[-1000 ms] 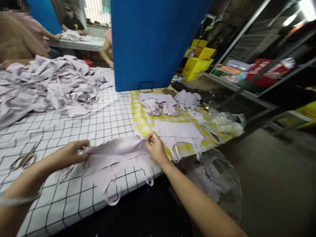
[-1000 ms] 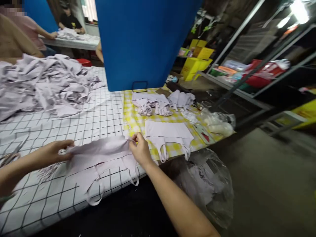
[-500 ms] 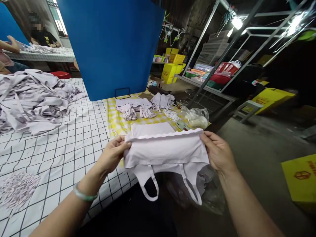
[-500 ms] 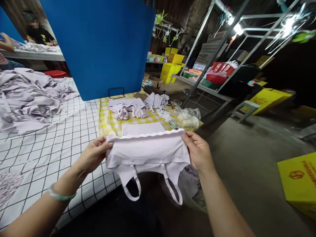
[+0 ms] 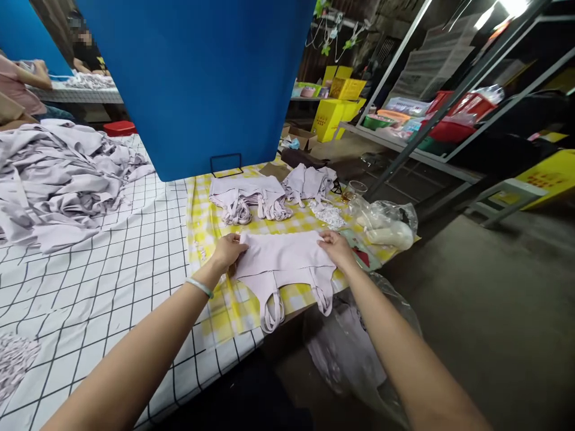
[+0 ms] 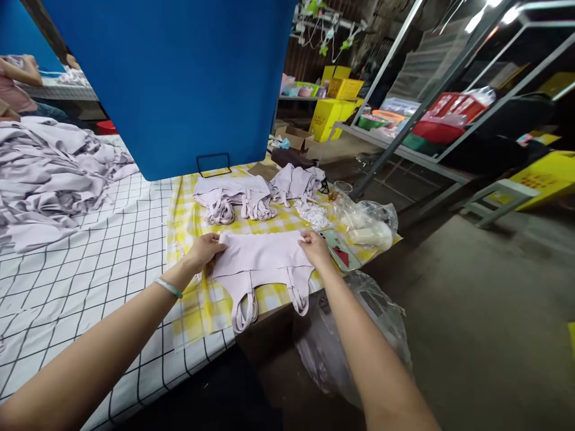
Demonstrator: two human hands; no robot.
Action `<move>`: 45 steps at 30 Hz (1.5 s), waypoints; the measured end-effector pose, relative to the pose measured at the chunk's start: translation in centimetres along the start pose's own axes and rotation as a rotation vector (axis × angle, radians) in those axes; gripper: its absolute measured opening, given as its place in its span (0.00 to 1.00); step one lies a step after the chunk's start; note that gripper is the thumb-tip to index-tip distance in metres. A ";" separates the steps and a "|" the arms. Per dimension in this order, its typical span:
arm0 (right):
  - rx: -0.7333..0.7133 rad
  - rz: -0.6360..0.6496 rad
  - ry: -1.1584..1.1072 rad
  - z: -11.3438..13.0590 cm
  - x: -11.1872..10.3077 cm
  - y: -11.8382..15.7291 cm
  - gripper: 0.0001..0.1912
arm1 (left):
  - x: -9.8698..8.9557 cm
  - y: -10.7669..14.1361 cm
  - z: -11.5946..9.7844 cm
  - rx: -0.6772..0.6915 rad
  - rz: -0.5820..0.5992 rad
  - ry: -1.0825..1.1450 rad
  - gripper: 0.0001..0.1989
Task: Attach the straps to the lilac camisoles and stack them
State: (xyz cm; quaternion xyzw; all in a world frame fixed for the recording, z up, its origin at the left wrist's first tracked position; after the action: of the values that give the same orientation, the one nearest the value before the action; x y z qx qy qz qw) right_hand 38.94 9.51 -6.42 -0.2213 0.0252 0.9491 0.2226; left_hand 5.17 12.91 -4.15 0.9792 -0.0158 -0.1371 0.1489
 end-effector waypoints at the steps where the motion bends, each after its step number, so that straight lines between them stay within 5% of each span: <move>1: -0.011 -0.014 0.047 -0.4 -0.1 -0.1 0.15 | 0.0 -0.4 0.1 0.019 -0.014 -0.032 0.11; 6: -0.077 -0.058 0.263 0.0 -0.8 0.1 0.17 | 0.2 -1.1 -0.6 0.125 -0.054 -0.221 0.14; 12: -0.426 0.062 0.666 2.0 1.5 2.2 0.28 | 3.4 1.9 -1.6 0.748 0.067 -0.899 0.23; 19: -0.308 0.213 0.804 -1.4 3.1 1.6 0.34 | 5.3 1.9 0.8 0.608 0.189 -1.107 0.33; 23: -0.308 0.237 0.843 -1.1 2.5 2.3 0.34 | 3.0 5.0 0.0 0.566 0.223 -1.012 0.34; 26: -0.479 0.060 0.875 2.0 3.8 2.2 0.33 | -1.8 8.2 0.5 0.667 0.158 -0.750 0.37; 29: -0.780 0.021 0.701 9.5 10.8 4.0 0.27 | -8.7 10.5 3.7 0.518 -0.017 -0.488 0.32; 31: -0.914 0.257 0.516 15.9 19.2 7.2 0.21 | -13.1 11.6 6.2 0.349 -0.145 -0.311 0.31; 34: -0.880 0.741 0.362 24.1 34.1 13.2 0.15 | -17.9 12.9 8.8 0.173 -0.317 -0.098 0.30; 36: -0.872 0.801 0.328 28.4 42.4 16.5 0.14 | -20.0 13.4 9.4 0.125 -0.388 -0.023 0.30; 38: -0.840 0.803 0.305 31.2 48.2 18.6 0.15 | -21.9 13.6 9.8 0.098 -0.416 0.017 0.30; 41: -0.819 0.820 0.250 33.3 51.4 19.8 0.08 | -25.4 12.8 10.5 0.070 -0.458 -0.022 0.31; 43: -0.841 0.848 0.198 33.6 50.0 20.0 0.06 | -28.5 11.7 10.5 0.069 -0.534 -0.139 0.34; 45: -0.846 0.898 0.094 33.5 46.2 20.0 0.06 | -31.4 10.3 9.6 0.109 -0.654 -0.283 0.39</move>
State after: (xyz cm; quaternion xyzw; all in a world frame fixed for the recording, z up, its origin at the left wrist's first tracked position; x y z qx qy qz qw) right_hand -20.55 15.41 2.77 -0.2997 -0.2527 0.8672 -0.3071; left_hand -27.59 2.56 -1.59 0.9102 0.2709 -0.3106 0.0412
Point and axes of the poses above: each hand's wrist, its own y-axis away from the middle knuckle, its own x-axis out of the palm, z = x × y, the point moved 4 cm from there along -y, towards the middle knuckle, and after that the axes turned 2 degrees about -y, right-handed, at the moved point
